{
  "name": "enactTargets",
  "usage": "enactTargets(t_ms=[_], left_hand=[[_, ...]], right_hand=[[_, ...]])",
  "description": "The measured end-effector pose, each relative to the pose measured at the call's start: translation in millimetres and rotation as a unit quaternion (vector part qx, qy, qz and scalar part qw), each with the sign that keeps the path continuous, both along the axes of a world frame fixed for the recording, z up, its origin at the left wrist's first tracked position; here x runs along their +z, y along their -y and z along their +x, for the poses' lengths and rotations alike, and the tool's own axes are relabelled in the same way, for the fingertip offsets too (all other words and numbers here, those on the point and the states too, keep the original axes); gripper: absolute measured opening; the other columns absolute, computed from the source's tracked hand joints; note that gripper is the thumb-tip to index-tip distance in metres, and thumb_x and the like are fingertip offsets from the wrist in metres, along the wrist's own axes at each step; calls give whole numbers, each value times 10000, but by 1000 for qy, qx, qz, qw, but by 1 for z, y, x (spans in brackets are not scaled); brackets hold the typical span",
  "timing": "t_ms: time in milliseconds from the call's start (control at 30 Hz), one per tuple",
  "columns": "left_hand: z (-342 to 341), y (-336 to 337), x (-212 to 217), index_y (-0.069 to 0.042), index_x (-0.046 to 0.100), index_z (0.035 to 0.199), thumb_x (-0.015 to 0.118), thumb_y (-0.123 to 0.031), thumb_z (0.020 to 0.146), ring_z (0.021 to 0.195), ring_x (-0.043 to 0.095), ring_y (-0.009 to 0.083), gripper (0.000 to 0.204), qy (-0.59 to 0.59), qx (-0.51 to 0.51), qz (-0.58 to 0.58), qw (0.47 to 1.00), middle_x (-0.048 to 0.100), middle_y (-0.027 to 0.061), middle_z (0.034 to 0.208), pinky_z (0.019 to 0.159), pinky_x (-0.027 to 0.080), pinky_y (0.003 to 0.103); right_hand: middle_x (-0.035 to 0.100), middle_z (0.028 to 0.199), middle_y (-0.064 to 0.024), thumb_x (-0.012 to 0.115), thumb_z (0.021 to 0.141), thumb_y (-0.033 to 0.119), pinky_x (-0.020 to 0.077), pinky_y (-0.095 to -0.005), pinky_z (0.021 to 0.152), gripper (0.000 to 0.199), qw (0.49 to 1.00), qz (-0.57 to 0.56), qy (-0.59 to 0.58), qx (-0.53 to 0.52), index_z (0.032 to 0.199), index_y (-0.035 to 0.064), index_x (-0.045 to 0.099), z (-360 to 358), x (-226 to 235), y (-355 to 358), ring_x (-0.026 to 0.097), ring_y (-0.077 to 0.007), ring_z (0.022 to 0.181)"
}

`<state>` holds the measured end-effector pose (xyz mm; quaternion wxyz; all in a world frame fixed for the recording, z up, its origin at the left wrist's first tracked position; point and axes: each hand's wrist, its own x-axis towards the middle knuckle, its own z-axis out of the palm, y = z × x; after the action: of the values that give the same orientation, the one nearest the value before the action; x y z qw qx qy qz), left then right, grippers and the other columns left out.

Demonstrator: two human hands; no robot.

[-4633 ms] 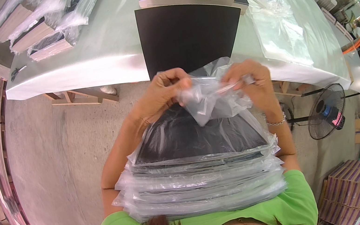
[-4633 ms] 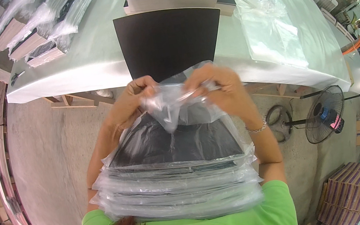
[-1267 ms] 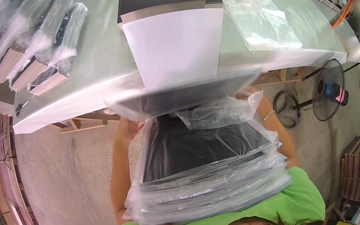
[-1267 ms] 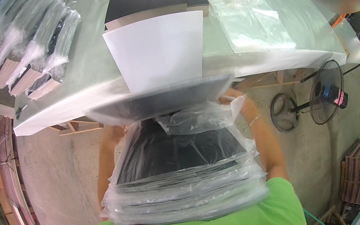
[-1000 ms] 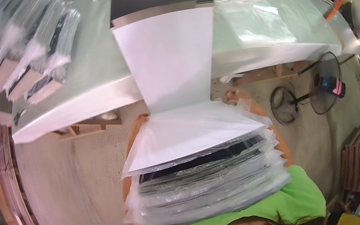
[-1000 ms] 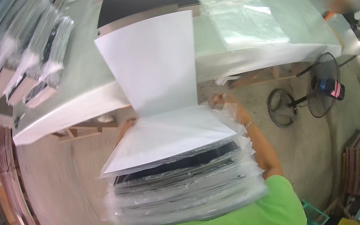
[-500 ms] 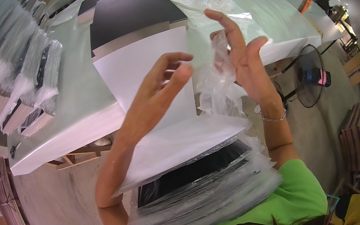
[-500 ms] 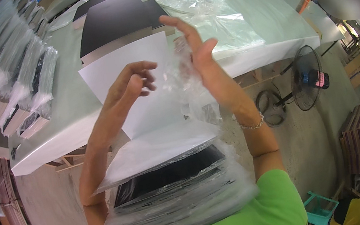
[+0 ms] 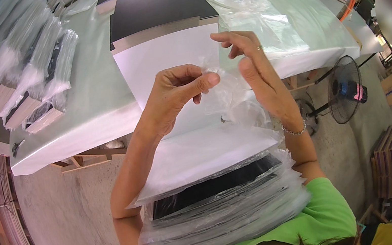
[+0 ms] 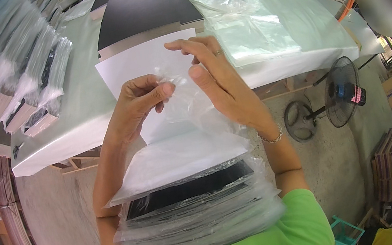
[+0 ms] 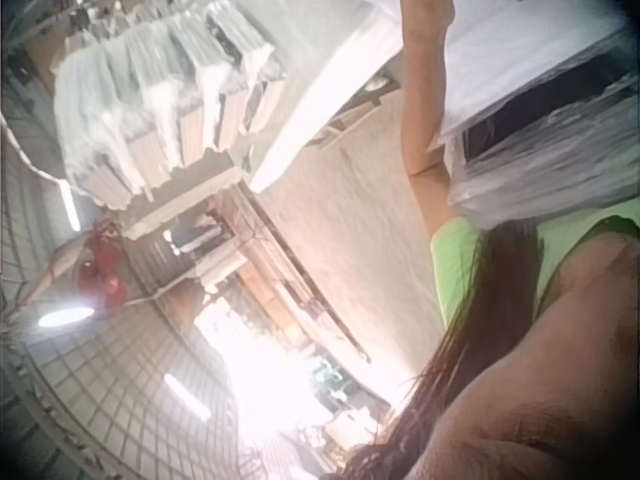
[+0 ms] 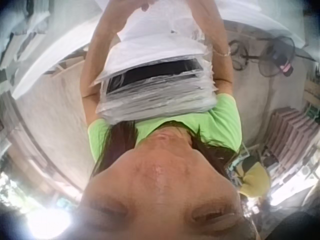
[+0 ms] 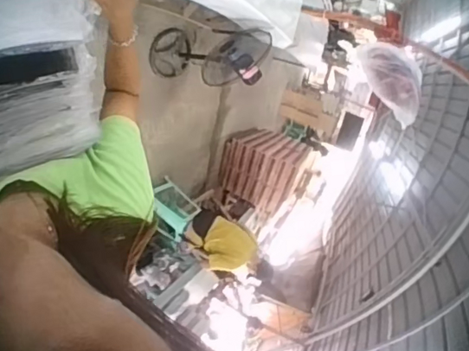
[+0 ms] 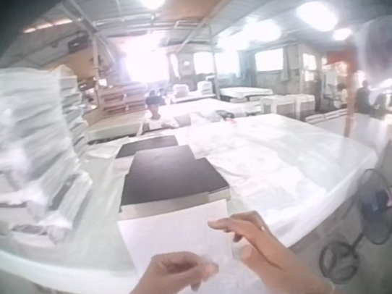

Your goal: The person wraps black rectangular folders in plastic sleeves by hand, smoothing the plastic over the folders and stacking them.

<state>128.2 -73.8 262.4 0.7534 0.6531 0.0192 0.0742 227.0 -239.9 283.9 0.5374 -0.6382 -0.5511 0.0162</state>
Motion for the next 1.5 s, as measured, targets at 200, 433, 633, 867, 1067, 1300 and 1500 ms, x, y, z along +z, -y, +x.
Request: enactTargets(t_ms=[200, 433, 633, 867, 1067, 1300, 1500], left_hand=[[-4, 7, 10, -40, 648, 806, 708, -302, 763, 612, 531, 82, 272, -13, -33, -114, 993, 587, 18, 686, 518, 414, 208], [-2, 5, 6, -30, 628, 796, 748, -264, 723, 589, 521, 81, 273, 5, -32, -85, 996, 569, 18, 675, 508, 407, 206], [1, 6, 2, -49, 600, 795, 761, -248, 709, 614, 505, 79, 270, 0, -34, -112, 993, 542, 2, 691, 527, 405, 208], [-1, 4, -2, -79, 578, 817, 713, -235, 764, 629, 498, 53, 213, -10, -45, -182, 982, 533, -13, 710, 568, 424, 183], [-4, -23, -22, -107, 541, 810, 658, -245, 815, 644, 501, 44, 181, -13, 9, -211, 977, 519, -29, 728, 580, 422, 175], [13, -3, -18, -57, 548, 874, 600, -257, 858, 796, 531, 131, 207, 183, 286, 246, 908, 539, 2, 840, 723, 430, 281], [4, -4, -19, -49, 551, 915, 504, -280, 912, 849, 541, 152, 236, 85, 47, 160, 982, 572, 24, 840, 830, 402, 298]], right_hand=[[535, 1006, -89, 563, 783, 67, 388, -341, 852, 275, 996, 34, 85, -12, 1055, 61, 605, 7, 5, 2, 462, -239, 995], [576, 947, -56, 674, 615, -33, 406, -322, 799, 316, 989, 24, 144, -10, 907, 87, 661, 6, 8, -3, 529, -199, 880], [612, 906, -66, 640, 641, -61, 408, -315, 799, 183, 990, 73, 105, 61, 796, 30, 605, 15, -3, -14, 540, -200, 915], [587, 937, -83, 610, 755, 1, 397, -367, 901, 109, 949, 179, -133, 224, 829, 48, 546, 24, -28, -30, 519, -224, 1002], [509, 808, -22, 557, 877, 179, 426, -343, 863, 137, 918, 227, -273, 177, 890, 63, 486, 37, -35, -25, 518, -100, 762], [484, 754, 23, 514, 885, 83, 377, -183, 587, 73, 975, 108, -189, 38, 934, 30, 501, 25, -34, -38, 423, -34, 632], [473, 681, 43, 500, 905, 229, 287, -164, 513, 195, 968, -92, -222, 74, 874, 37, 514, 29, -32, -37, 357, -8, 580]])
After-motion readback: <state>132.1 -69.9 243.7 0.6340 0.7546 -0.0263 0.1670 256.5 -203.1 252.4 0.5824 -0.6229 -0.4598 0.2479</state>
